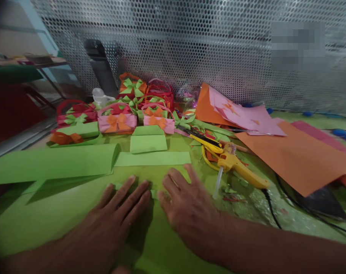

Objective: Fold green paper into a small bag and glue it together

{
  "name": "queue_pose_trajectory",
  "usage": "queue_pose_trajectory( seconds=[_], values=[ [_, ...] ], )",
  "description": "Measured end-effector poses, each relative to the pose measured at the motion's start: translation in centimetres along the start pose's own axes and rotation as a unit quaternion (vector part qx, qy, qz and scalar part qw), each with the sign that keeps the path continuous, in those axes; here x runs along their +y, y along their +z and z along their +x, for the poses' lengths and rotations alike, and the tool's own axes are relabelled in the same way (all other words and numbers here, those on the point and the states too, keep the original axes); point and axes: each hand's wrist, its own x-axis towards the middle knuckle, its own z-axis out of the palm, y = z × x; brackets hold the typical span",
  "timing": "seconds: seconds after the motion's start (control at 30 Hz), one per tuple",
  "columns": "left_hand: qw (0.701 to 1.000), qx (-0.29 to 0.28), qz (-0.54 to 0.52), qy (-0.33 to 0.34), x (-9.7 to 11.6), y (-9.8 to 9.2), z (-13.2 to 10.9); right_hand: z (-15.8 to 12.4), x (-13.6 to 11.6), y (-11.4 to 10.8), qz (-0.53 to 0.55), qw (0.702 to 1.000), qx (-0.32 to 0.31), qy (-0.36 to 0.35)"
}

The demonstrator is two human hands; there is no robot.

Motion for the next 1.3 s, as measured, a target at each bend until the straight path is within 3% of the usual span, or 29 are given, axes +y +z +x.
queue_pose_trajectory(
  seconds=[0.1, 0.3, 0.43, 0.53, 0.67, 0.77, 0.9, 1.1, 1.3],
  values=[
    [1.000, 0.006, -0.004, 0.015, -0.2, 0.1, -0.4, -0.7, -0.8, 0.7, -0.054, 0.998, 0.044, -0.012],
    [0.995, 0.041, -0.008, 0.088, -2.6, 0.5, 0.0, -0.9, -1.6, 0.9, -0.075, 0.996, 0.054, -0.001],
    [0.993, -0.013, -0.011, 0.116, -3.9, -1.0, 0.9, -1.0, -2.2, 1.1, -0.084, 0.996, 0.029, 0.009],
    [0.992, -0.011, 0.025, 0.122, -3.9, -1.6, 1.1, -1.0, -2.4, 1.4, -0.087, 0.996, 0.034, 0.008],
    [0.993, 0.025, 0.086, 0.081, -2.9, -1.8, 1.6, -1.1, -2.4, 1.7, -0.085, 0.994, 0.056, 0.029],
    [0.996, -0.012, 0.051, 0.068, -2.2, -2.4, 2.8, -1.2, -2.5, 1.7, -0.085, 0.995, 0.044, 0.029],
    [0.998, -0.044, -0.041, -0.006, -2.2, -3.7, 4.8, -1.2, -2.4, 1.5, -0.082, 0.996, 0.020, 0.002],
    [0.989, -0.102, -0.053, -0.091, -1.6, -5.5, 7.5, -1.5, -2.4, 1.7, -0.085, 0.996, 0.009, 0.006],
    [0.980, -0.140, -0.063, -0.127, -1.4, -5.5, 8.7, -2.3, -2.6, 1.7, -0.102, 0.994, 0.046, 0.011]
  ],
)
